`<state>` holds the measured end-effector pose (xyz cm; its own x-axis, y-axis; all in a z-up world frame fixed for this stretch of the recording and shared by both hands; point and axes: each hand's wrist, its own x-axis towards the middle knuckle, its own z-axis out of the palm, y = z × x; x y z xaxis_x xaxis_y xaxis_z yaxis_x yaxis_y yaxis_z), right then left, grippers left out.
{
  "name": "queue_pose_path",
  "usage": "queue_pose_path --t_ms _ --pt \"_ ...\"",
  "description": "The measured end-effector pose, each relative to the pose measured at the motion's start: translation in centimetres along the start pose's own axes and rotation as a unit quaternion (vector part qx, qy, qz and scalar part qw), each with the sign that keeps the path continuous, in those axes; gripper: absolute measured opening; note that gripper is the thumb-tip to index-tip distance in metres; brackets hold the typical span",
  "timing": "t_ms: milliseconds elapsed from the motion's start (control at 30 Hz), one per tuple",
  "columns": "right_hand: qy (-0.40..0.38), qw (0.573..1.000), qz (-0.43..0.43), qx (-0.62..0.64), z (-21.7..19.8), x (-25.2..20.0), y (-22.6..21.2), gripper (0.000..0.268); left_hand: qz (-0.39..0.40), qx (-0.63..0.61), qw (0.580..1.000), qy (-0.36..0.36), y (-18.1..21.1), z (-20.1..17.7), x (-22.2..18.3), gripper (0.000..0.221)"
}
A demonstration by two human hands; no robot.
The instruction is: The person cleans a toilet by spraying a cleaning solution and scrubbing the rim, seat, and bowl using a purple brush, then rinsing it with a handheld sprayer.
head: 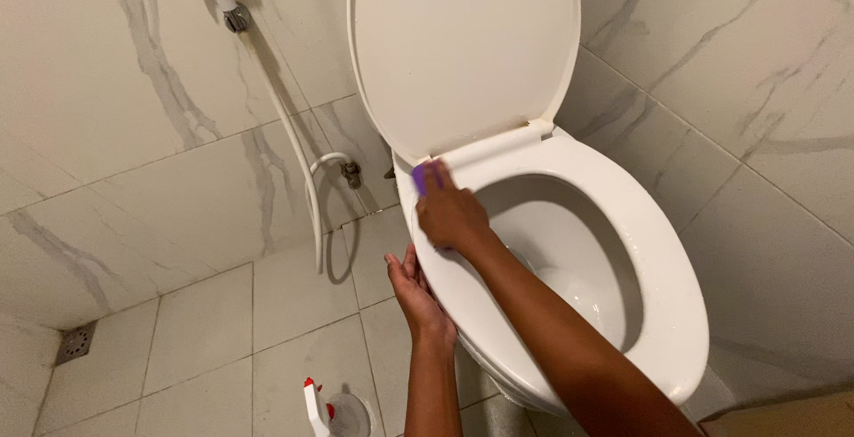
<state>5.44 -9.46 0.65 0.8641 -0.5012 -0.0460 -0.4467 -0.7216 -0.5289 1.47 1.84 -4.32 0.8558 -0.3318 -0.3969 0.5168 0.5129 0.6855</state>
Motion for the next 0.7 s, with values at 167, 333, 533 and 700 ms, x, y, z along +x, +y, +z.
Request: queue_pose_path --t_ms 167,333,533,700 --pt "-0.069 0.997 -0.041 0.019 -2.0 -1.8 -0.9 0.066 -0.018 -0.028 0.999 0.016 -0.3 -0.4 0.7 0.088" --pt "-0.040 0.996 -0.052 0.062 1.9 0.6 1.7 0.071 -0.033 -0.034 0.998 0.040 0.9 0.9 -0.2 0.082" --pt "-0.064 0.997 0.038 0.026 0.3 0.5 1.1 0.075 -0.063 -0.025 0.994 0.080 1.6 1.2 -0.8 0.075" --pt "-0.057 0.993 -0.089 0.050 2.3 1.3 1.8 0.079 -0.049 -0.078 0.994 0.064 0.4 0.6 0.7 0.078"
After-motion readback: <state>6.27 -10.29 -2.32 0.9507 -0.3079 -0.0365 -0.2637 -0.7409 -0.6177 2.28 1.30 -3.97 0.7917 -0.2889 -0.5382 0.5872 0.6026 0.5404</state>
